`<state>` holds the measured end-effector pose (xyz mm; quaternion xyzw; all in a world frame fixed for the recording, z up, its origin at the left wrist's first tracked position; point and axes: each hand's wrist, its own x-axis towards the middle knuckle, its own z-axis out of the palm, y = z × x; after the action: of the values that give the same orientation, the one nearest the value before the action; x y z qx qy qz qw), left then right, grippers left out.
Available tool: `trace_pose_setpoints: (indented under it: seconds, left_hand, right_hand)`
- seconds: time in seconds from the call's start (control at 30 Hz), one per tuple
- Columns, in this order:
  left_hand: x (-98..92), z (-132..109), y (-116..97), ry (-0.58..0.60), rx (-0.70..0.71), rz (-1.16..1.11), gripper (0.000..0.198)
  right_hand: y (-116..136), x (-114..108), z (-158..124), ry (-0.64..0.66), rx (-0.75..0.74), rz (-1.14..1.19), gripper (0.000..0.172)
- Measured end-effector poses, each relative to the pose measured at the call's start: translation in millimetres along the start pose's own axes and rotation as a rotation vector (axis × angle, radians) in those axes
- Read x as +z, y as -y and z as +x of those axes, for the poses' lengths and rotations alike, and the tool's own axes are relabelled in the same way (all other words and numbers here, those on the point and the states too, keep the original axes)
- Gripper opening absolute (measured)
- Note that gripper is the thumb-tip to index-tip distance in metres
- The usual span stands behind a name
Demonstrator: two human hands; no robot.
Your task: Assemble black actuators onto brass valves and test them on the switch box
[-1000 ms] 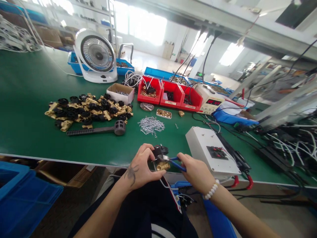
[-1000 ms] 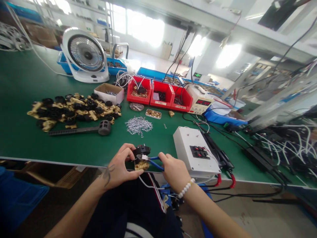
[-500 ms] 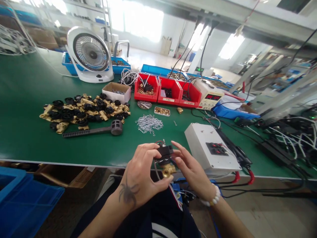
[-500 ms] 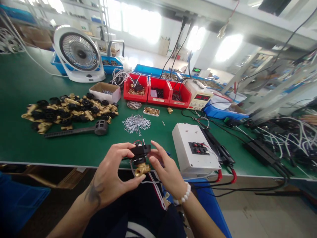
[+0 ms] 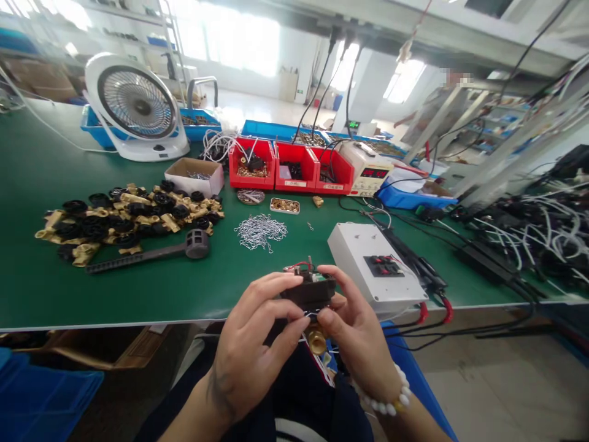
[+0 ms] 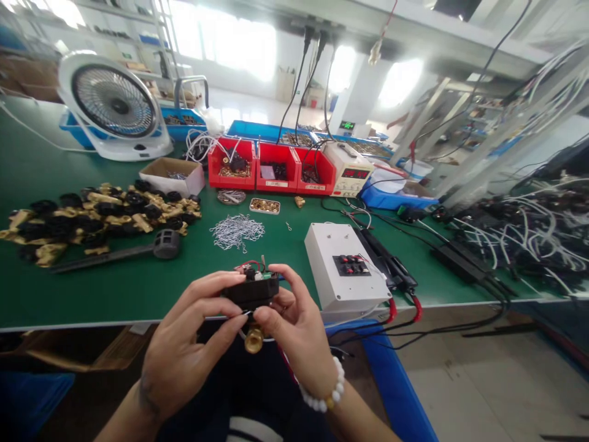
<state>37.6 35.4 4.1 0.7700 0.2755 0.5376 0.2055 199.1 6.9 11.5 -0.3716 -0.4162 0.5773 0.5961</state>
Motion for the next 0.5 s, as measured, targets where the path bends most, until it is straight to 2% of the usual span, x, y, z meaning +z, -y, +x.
trace_pose_setpoints:
  seconds: [0.23,0.33,0.37,0.4,0.47,0.5]
  left_hand:
    - [13.2,-6.5,5.9,-0.072,-0.057,0.1,0.008]
    - [18.7,-12.0,12.0,-0.09,-0.143,0.057,0.005]
    - [20.3,-13.1,13.6,-0.125,-0.211,0.004,0.004]
    - [21.7,-13.6,14.8,-0.175,-0.307,-0.086,0.015]
    - [23.8,-12.2,15.3,-0.232,-0.576,-0.388,0.041]
    - [24.5,-10.5,14.6,-0.214,-0.733,-0.58,0.051]
  right_hand:
    - [-13.4,-2.3,0.4,-0.113,0.06,0.016,0.055]
    - [-16.9,-4.2,2.5,-0.15,0.098,-0.009,0.059]
    - [-17.2,-4.0,3.0,-0.148,0.1,-0.01,0.06]
    - [-16.9,-3.6,3.4,-0.145,0.095,-0.009,0.061]
    - [-13.0,-2.9,4.5,-0.114,0.062,-0.032,0.064]
    - [-8.7,-3.4,5.9,-0.081,0.047,-0.094,0.065]
